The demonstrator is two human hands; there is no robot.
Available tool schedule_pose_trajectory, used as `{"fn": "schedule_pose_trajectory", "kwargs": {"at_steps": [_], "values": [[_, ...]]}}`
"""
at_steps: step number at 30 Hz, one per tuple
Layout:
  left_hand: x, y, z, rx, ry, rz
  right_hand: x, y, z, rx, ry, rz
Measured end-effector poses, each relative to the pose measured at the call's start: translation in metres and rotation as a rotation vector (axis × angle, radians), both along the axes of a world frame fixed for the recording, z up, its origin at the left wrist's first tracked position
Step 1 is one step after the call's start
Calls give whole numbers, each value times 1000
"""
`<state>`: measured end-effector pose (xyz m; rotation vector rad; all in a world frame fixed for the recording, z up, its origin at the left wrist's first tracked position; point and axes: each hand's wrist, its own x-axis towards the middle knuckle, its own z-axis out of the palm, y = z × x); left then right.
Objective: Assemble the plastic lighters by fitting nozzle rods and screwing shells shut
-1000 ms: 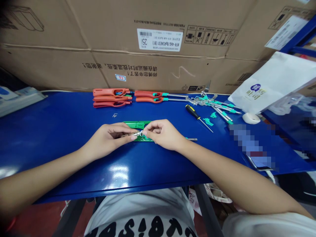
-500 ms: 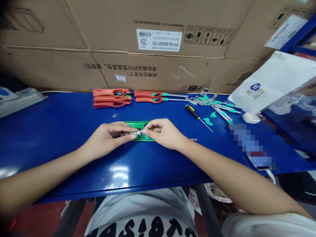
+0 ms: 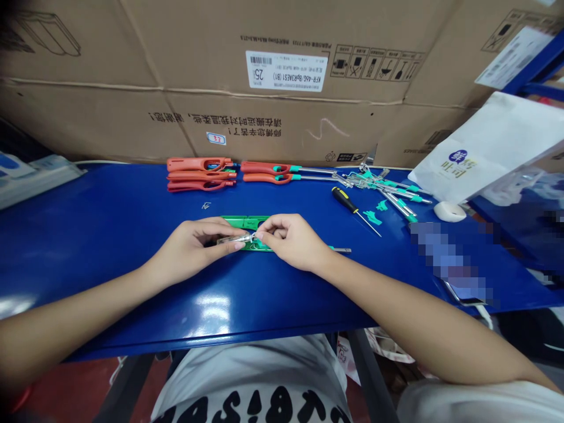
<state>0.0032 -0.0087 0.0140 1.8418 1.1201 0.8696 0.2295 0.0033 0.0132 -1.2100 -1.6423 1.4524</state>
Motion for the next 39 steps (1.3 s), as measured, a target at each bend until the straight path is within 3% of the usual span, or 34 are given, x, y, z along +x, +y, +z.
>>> {"fn": "schedule_pose_trajectory", "kwargs": {"at_steps": [9, 11, 15, 18, 23, 28, 39], "values": [[-2, 2, 6, 57, 16, -12, 1, -2, 1, 63, -32, 34], [-5, 4, 9, 94, 38, -28, 3, -3, 3, 183, -124, 42], [-13, 10, 13, 193, 165, -108, 11, -4, 10, 594, -393, 121], [-17, 13, 14, 271, 254, -174, 19, -3, 12, 726, -572, 244], [-18, 13, 15, 302, 345, -249, 24, 0, 11, 784, -665, 341], [-20, 14, 13, 306, 365, -238, 26, 2, 12, 793, -686, 374], [-21, 15, 12, 264, 260, -258, 29, 3, 16, 861, -700, 439]]}}
